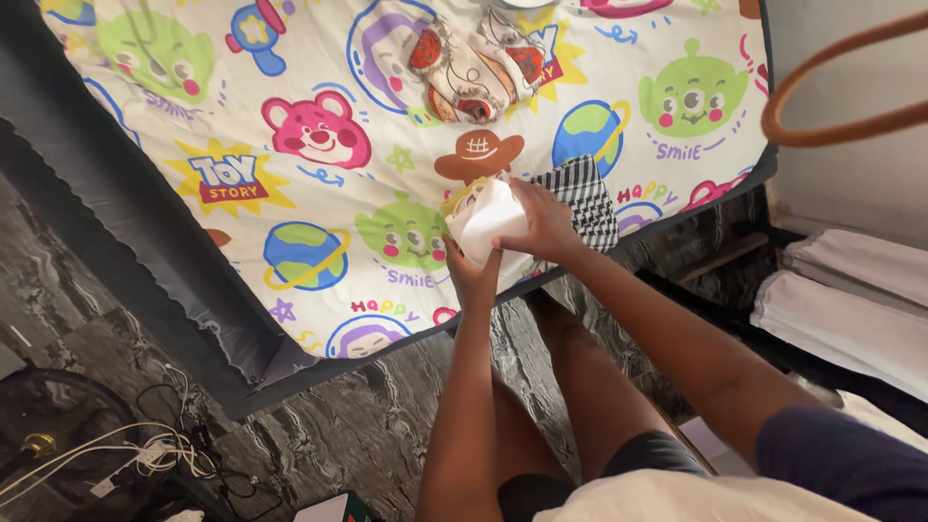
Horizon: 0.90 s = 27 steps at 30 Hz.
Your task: Folding clothes and fabric on a bed and storing them in a closet.
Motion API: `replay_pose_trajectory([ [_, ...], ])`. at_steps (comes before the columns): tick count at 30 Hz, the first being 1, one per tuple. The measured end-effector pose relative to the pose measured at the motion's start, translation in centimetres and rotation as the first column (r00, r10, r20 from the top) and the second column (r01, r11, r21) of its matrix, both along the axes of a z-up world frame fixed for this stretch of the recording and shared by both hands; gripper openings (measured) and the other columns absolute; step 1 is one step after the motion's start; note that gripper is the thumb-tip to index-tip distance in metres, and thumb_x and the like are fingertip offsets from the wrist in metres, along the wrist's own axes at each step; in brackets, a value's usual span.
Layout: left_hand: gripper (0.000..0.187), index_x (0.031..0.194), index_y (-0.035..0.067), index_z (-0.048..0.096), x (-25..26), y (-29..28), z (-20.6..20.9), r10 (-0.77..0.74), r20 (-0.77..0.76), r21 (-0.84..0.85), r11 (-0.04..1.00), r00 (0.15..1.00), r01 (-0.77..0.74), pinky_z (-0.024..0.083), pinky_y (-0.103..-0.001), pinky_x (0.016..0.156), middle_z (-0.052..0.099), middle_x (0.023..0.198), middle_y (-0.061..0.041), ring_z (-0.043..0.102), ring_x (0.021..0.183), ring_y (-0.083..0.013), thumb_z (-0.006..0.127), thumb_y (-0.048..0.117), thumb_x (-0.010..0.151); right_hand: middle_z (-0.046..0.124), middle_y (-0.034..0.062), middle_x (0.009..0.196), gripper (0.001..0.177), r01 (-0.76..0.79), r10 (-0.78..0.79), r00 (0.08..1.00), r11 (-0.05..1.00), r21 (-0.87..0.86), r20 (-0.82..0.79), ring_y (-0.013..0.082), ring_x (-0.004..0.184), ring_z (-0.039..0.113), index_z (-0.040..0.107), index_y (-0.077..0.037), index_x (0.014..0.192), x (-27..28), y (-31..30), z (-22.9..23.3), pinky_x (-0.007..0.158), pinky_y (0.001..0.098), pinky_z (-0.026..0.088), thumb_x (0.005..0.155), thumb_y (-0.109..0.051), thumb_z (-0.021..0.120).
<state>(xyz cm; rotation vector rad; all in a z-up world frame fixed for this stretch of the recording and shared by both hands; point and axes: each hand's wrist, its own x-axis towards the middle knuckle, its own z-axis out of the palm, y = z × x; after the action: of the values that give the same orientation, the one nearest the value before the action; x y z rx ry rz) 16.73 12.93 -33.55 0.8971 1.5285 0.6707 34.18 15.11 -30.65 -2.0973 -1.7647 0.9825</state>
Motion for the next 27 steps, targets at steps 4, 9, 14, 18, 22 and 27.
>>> replay_pose_trajectory([
  [4,0.106,0.157,-0.007,0.015,-1.3,-0.5,-2.8,0.058,0.062,0.021,0.998,0.996,-0.06,0.041,-0.04,0.112,0.042,0.153,-0.026,0.049,0.137,-0.0339,0.082,0.029,0.084,0.054,0.0203,0.145,0.117,0.062,-0.065,0.994,0.998,-0.027,-0.089,0.0379,0.136,0.052,0.036,-0.006,0.158,0.3,0.3,0.0,0.111,0.05,0.038,0.068,-0.064,0.083],
  [9,0.091,0.159,-0.005,0.023,-1.9,-0.3,-5.7,0.05,0.062,-0.014,0.999,0.997,-0.05,0.034,-0.04,0.116,0.039,0.157,-0.026,0.042,0.144,-0.0344,0.071,0.034,0.092,0.049,0.0234,0.149,0.112,0.094,-0.098,0.966,0.995,-0.027,-0.24,0.0391,0.138,0.049,0.037,-0.005,0.156,0.9,0.4,0.1,0.113,0.0467,0.037,0.072,-0.063,0.082],
  [14,0.072,0.152,-0.003,0.038,-1.9,0.8,-6.0,0.084,-0.101,0.07,0.995,0.991,-0.077,0.031,-0.043,0.119,0.041,0.156,-0.025,0.041,0.144,-0.0368,0.062,0.04,0.099,0.049,0.022,0.15,0.072,0.168,-0.164,0.943,0.986,-0.011,-0.289,0.0387,0.142,0.045,0.052,-0.008,0.147,2.2,-0.1,-2.8,0.117,0.0446,0.035,0.092,-0.052,0.068],
  [18,0.065,0.144,0.0,0.05,-2.0,2.9,-6.1,0.071,-0.279,0.159,0.987,0.958,-0.027,0.028,-0.047,0.12,0.043,0.154,-0.025,0.039,0.145,-0.0394,0.057,0.047,0.1,0.055,0.0191,0.144,0.05,0.256,-0.237,0.918,0.967,0.017,-0.319,0.0367,0.136,0.051,0.062,-0.011,0.14,4.1,0.3,-6.5,0.115,0.0436,0.038,0.102,-0.043,0.058],
  [22,0.064,0.143,0.002,0.053,-1.6,6.3,-5.8,0.052,-0.345,0.268,0.962,0.937,0.046,0.028,-0.048,0.121,0.044,0.154,-0.024,0.039,0.145,-0.0384,0.058,0.049,0.099,0.056,0.018,0.135,0.051,0.484,-0.582,0.65,0.813,-0.324,-0.489,0.03,0.101,0.067,0.059,-0.01,0.136,4.7,4.0,-7.3,0.083,0.0439,0.058,0.092,-0.035,0.066],
  [27,0.066,0.145,0.007,0.051,1.3,12.2,-4.4,0.038,-0.318,0.227,0.973,0.947,0.037,0.028,-0.047,0.118,0.037,0.158,-0.023,0.034,0.147,-0.0376,0.064,0.043,0.091,0.065,0.016,0.129,0.055,0.333,-0.366,0.824,0.93,-0.153,-0.433,0.0231,0.087,0.072,0.06,-0.011,0.139,6.6,9.4,-8.9,0.083,0.0335,0.057,0.091,-0.036,0.072],
])
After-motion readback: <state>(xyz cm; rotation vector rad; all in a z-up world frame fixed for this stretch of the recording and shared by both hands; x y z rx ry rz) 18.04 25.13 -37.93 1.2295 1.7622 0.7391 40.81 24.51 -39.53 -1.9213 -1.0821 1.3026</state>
